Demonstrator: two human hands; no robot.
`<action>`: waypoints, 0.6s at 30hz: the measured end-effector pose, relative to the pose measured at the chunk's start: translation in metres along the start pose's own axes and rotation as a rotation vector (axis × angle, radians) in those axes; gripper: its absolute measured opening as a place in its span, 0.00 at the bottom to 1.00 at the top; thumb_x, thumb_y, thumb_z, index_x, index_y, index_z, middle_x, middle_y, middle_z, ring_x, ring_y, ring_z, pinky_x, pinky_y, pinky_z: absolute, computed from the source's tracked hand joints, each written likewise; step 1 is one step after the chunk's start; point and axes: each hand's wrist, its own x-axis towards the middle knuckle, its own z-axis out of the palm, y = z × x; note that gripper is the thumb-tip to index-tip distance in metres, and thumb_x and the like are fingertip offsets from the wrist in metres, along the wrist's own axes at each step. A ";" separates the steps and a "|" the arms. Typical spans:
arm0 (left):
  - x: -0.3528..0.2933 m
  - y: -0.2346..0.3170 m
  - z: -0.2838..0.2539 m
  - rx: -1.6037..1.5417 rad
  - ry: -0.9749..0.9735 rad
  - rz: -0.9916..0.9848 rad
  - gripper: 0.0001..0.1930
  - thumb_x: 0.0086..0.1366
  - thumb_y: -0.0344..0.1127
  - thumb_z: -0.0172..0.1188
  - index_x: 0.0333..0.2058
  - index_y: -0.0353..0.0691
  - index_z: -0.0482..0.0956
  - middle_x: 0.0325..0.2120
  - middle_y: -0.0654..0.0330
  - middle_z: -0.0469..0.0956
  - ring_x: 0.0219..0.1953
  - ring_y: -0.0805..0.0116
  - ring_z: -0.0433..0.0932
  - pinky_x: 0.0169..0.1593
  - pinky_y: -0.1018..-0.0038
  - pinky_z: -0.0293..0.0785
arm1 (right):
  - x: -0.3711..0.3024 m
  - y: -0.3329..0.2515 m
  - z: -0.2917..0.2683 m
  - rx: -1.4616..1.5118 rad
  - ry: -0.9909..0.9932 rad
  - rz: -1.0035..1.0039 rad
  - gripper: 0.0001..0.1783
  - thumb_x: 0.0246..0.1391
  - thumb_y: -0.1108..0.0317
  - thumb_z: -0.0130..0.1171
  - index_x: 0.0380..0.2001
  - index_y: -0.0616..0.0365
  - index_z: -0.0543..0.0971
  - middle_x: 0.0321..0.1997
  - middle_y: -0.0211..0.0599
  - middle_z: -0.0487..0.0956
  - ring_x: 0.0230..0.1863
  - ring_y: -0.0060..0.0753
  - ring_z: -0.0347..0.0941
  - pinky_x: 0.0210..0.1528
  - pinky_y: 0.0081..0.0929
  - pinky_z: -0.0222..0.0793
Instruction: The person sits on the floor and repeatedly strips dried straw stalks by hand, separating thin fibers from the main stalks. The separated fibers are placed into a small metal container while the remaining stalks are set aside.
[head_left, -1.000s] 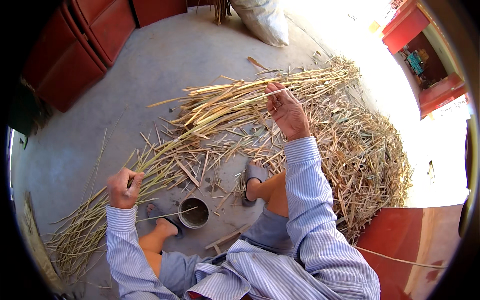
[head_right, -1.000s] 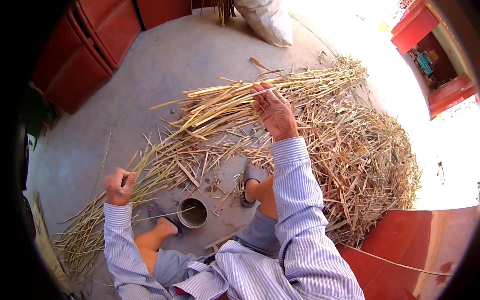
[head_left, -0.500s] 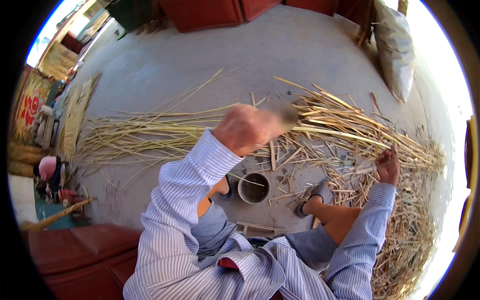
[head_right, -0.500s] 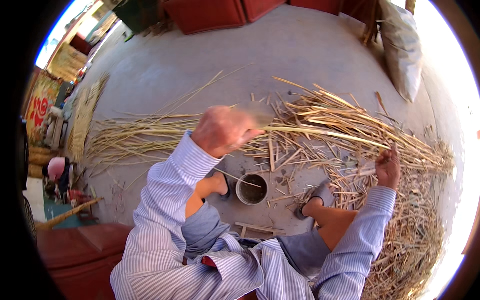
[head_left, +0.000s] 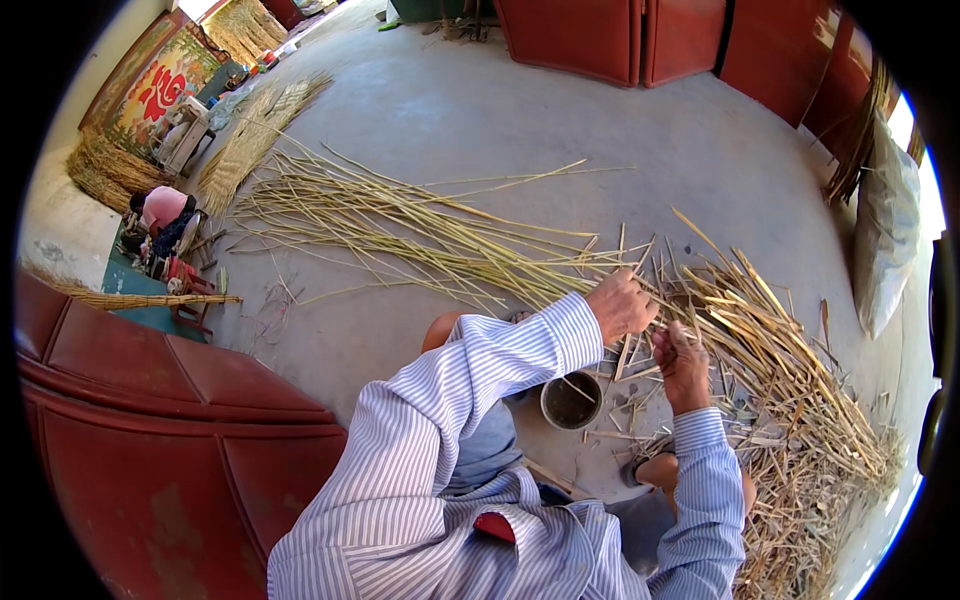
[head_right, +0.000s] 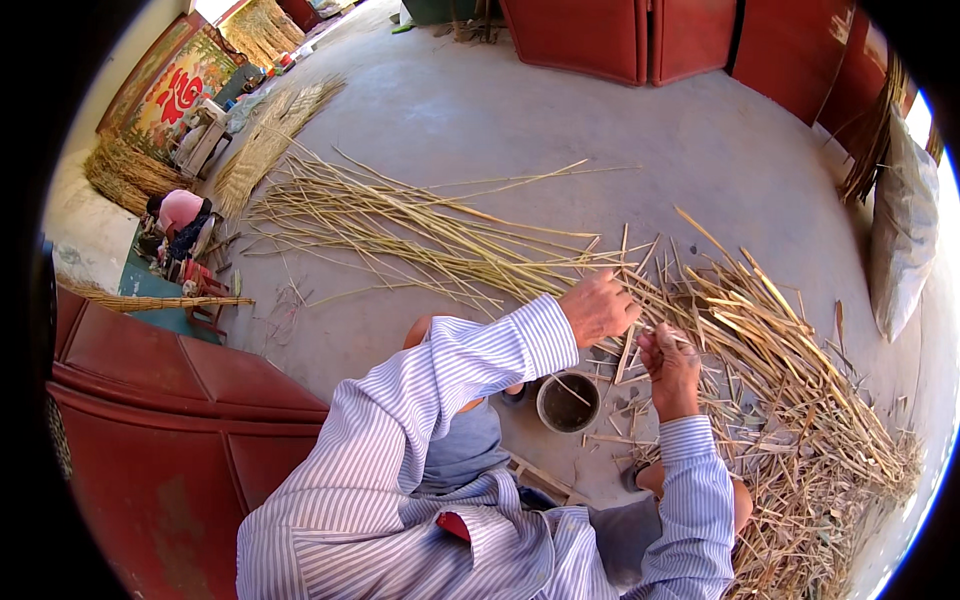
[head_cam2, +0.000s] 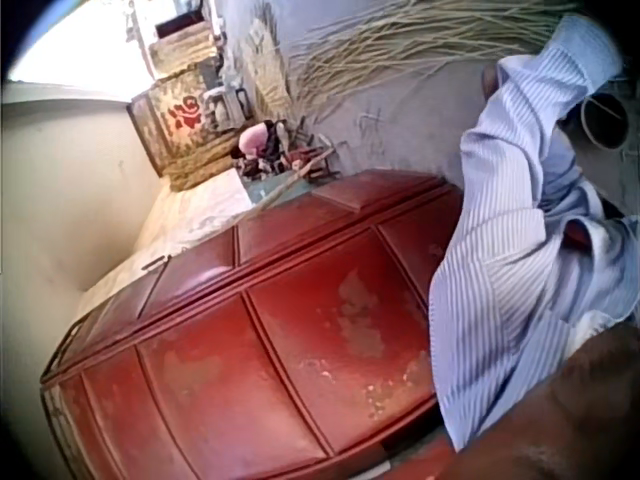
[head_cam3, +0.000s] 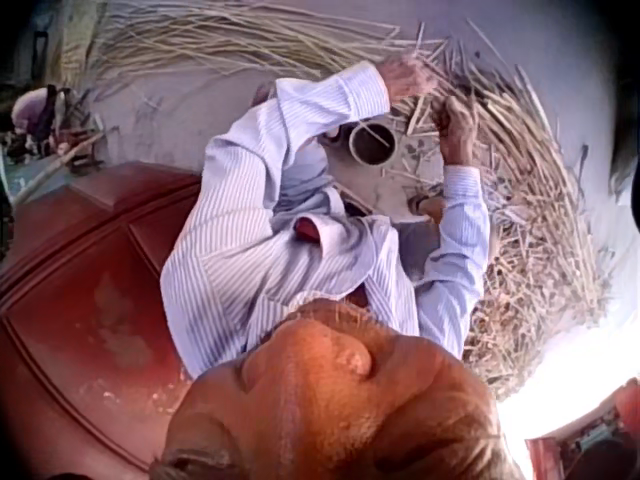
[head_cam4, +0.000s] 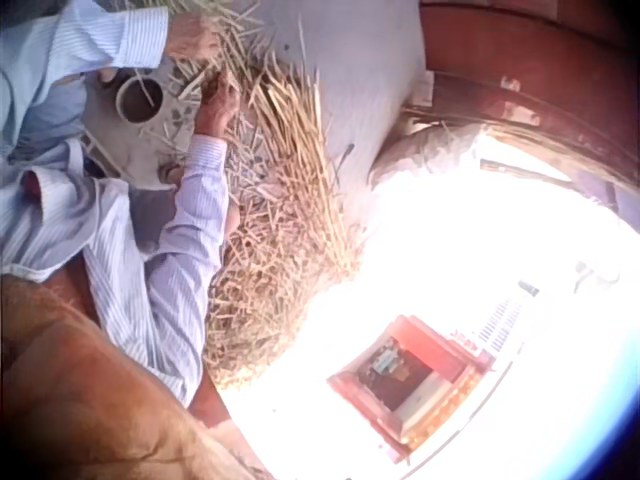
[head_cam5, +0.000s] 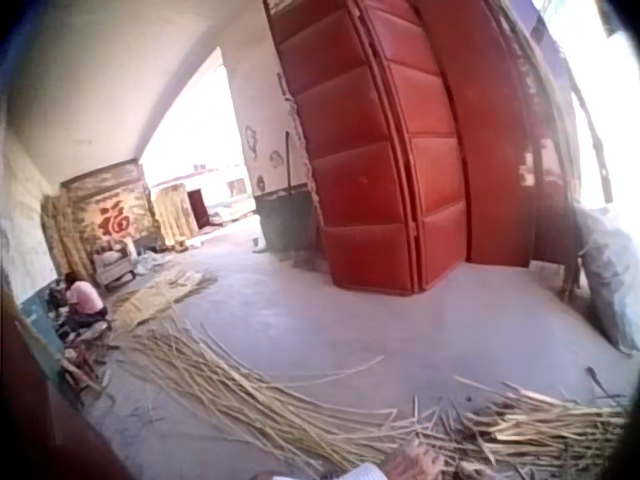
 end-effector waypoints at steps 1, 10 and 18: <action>-0.005 0.000 0.012 -0.036 -0.039 0.010 0.05 0.51 0.31 0.62 0.26 0.41 0.74 0.21 0.59 0.78 0.30 0.64 0.81 0.38 0.65 0.73 | 0.010 0.011 -0.004 -0.025 0.000 0.042 0.09 0.61 0.61 0.60 0.38 0.54 0.77 0.33 0.30 0.82 0.32 0.22 0.80 0.29 0.16 0.76; -0.026 -0.044 0.053 -0.321 -0.390 -0.101 0.06 0.47 0.28 0.62 0.26 0.41 0.78 0.23 0.52 0.81 0.31 0.50 0.82 0.31 0.59 0.77 | 0.044 0.019 -0.037 -0.050 0.212 0.071 0.09 0.60 0.61 0.60 0.35 0.55 0.79 0.31 0.28 0.82 0.29 0.18 0.78 0.25 0.14 0.72; -0.081 -0.081 0.129 -0.389 -0.171 -0.052 0.03 0.50 0.32 0.60 0.24 0.43 0.80 0.25 0.53 0.78 0.33 0.50 0.80 0.35 0.55 0.76 | 0.066 0.025 -0.203 0.270 0.652 -0.259 0.06 0.57 0.67 0.61 0.33 0.57 0.78 0.30 0.34 0.82 0.27 0.24 0.78 0.26 0.17 0.73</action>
